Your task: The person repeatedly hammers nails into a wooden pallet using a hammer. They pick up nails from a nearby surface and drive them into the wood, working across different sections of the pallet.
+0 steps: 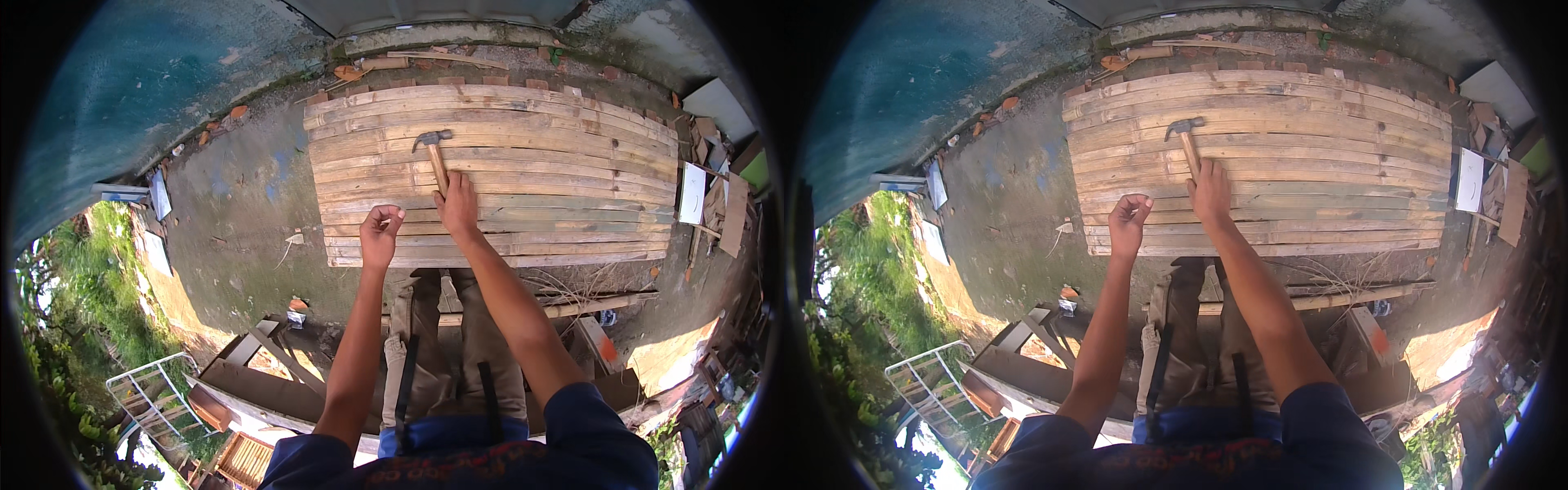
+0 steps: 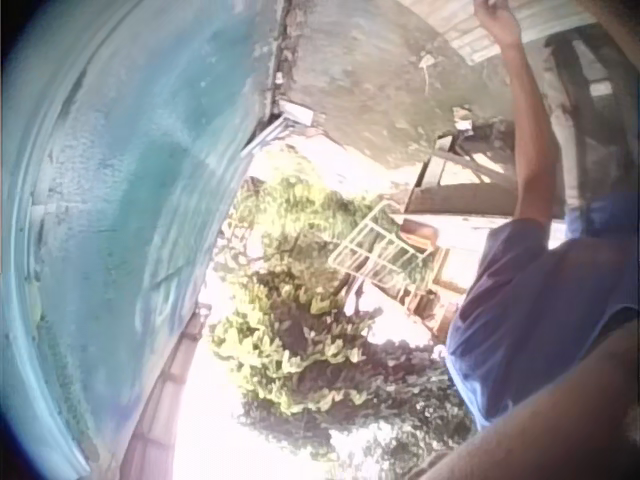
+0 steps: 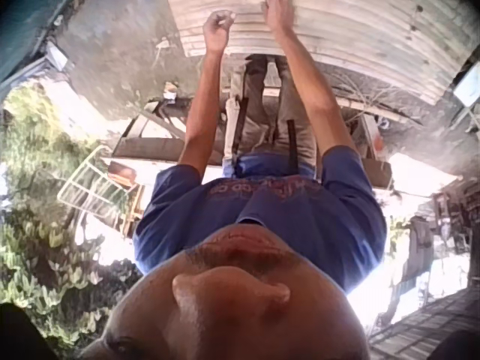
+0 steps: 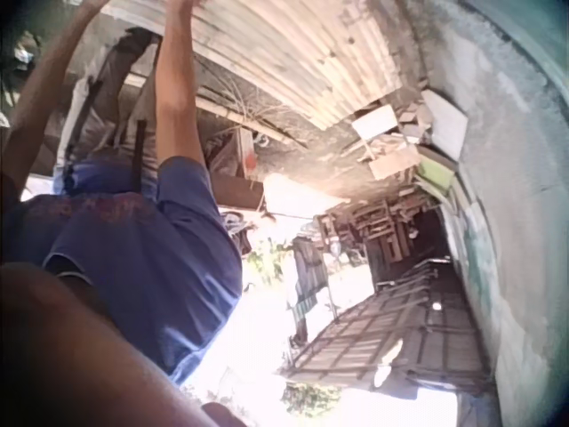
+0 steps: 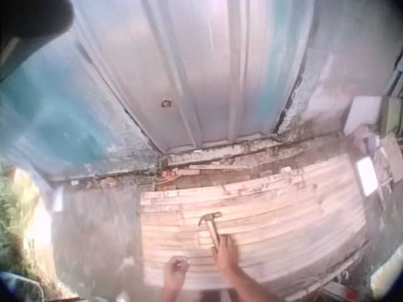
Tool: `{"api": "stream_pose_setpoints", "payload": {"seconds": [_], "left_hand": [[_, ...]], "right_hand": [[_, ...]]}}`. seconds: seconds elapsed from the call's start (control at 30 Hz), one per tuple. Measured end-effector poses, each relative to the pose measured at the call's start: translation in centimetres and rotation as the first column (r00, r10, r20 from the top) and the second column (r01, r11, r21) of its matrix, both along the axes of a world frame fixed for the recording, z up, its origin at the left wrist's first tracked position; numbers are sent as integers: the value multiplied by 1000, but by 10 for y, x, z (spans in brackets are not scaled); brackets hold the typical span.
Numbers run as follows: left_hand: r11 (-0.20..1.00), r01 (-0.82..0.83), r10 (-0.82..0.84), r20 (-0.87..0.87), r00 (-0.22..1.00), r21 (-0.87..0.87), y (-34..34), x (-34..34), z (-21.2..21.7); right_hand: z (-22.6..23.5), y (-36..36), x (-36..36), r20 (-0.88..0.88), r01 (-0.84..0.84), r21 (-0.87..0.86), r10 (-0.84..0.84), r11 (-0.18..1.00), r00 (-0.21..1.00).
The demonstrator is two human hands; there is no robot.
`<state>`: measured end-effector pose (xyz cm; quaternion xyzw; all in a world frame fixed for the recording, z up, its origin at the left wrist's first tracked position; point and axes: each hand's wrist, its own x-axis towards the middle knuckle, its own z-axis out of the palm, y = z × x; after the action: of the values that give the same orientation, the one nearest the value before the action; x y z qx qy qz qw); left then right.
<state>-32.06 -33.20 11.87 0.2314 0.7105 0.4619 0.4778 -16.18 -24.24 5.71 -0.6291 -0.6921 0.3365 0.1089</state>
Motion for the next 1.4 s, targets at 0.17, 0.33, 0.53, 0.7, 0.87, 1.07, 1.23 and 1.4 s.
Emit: {"api": "stream_pose_setpoints", "payload": {"seconds": [0.17,0.33,0.53,0.7,0.87,1.07,1.23,1.4], "left_hand": [[993,-120,119,98,988,7,11,10,-12],[995,-91,86,132,988,29,23,18,-28],[997,65,-72,146,987,50,49,34,-41],[991,109,-120,166,979,74,89,48,-43],[978,147,-148,-1,989,150,143,75,-47],[972,110,-57,-249,967,208,233,99,-68],[970,77,6,-335,942,231,313,105,-98],[981,135,-33,-563,826,140,348,124,-118]], "right_hand": [[-2,2,21,-117,91,-123,-106,988,987],[0,6,65,-164,183,-153,-207,971,965],[-1,46,117,-231,285,-137,-310,949,922],[-7,131,144,-108,187,335,-160,923,981],[-15,188,145,-240,265,306,-196,915,951],[-32,195,128,-79,69,295,-47,953,996],[-37,193,124,-107,66,344,-31,937,994],[-40,191,123,-204,134,307,-73,942,976]]}}
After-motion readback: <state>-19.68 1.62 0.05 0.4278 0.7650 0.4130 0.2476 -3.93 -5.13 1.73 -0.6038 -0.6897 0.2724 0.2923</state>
